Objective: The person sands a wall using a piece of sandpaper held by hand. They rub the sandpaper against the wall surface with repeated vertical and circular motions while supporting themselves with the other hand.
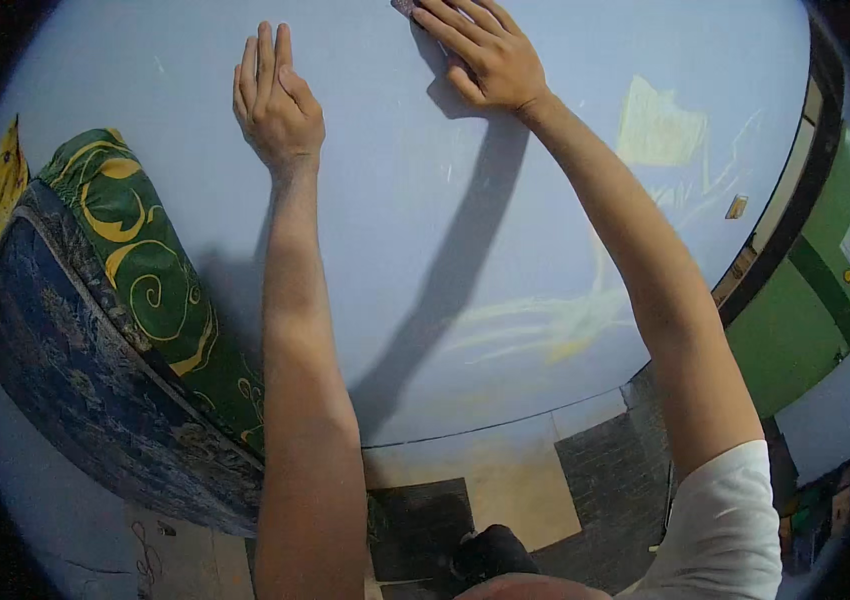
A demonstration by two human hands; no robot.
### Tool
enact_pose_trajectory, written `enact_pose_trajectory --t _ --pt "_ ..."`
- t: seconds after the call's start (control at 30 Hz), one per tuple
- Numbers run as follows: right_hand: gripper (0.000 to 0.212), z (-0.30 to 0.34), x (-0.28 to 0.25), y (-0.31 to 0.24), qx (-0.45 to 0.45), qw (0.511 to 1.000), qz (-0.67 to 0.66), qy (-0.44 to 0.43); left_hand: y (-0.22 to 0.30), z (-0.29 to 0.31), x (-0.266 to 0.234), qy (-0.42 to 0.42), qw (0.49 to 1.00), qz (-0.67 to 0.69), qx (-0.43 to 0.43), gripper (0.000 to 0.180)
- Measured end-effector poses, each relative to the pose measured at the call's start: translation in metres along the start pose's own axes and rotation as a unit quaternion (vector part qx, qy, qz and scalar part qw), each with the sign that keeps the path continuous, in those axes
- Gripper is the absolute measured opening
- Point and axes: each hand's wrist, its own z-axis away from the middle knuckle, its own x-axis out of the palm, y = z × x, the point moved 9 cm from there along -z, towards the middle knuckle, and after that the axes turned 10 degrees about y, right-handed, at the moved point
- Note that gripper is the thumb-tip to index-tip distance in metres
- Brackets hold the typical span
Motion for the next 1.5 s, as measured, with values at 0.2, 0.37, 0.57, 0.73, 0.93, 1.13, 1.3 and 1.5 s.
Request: enact_pose_trajectory --t 0.2,0.37,0.57,0.73,0.93,1.13,1.3,1.5 --pt "0.073 0.003 -0.003 0.000 0.004 1.000 0.011 -0.010 0.006 0.000 0.001 -0.002 1.000 0.001 -0.007 0.052" --pt "0.073 0.002 -0.001 0.000 -0.007 1.000 0.025 0.003 0.007 -0.002 -0.002 0.001 1.000 -0.004 0.003 0.052" --pt "0.073 0.004 -0.003 0.003 0.008 1.000 0.015 -0.004 0.010 -0.001 -0.001 -0.008 1.000 -0.012 -0.001 0.052" --pt "0.072 0.002 -0.002 -0.010 -0.016 0.999 -0.014 -0.027 0.010 -0.002 -0.005 0.007 1.000 -0.003 0.000 0.051" --pt "0.074 -0.004 -0.017 -0.008 0.064 0.997 0.025 0.033 0.003 -0.003 -0.005 -0.021 1.000 -0.020 0.001 0.054" --pt "0.078 0.004 -0.012 0.001 0.023 0.998 0.047 0.045 0.007 -0.002 -0.001 -0.020 1.000 0.002 -0.023 0.053" --pt "0.077 -0.002 -0.010 -0.004 0.031 0.997 0.066 0.018 0.005 -0.004 -0.005 -0.028 0.999 -0.015 -0.027 0.053" --pt "0.077 -0.003 -0.011 -0.002 0.031 0.997 0.069 0.024 0.005 -0.007 -0.004 -0.034 0.999 -0.023 -0.025 0.052"
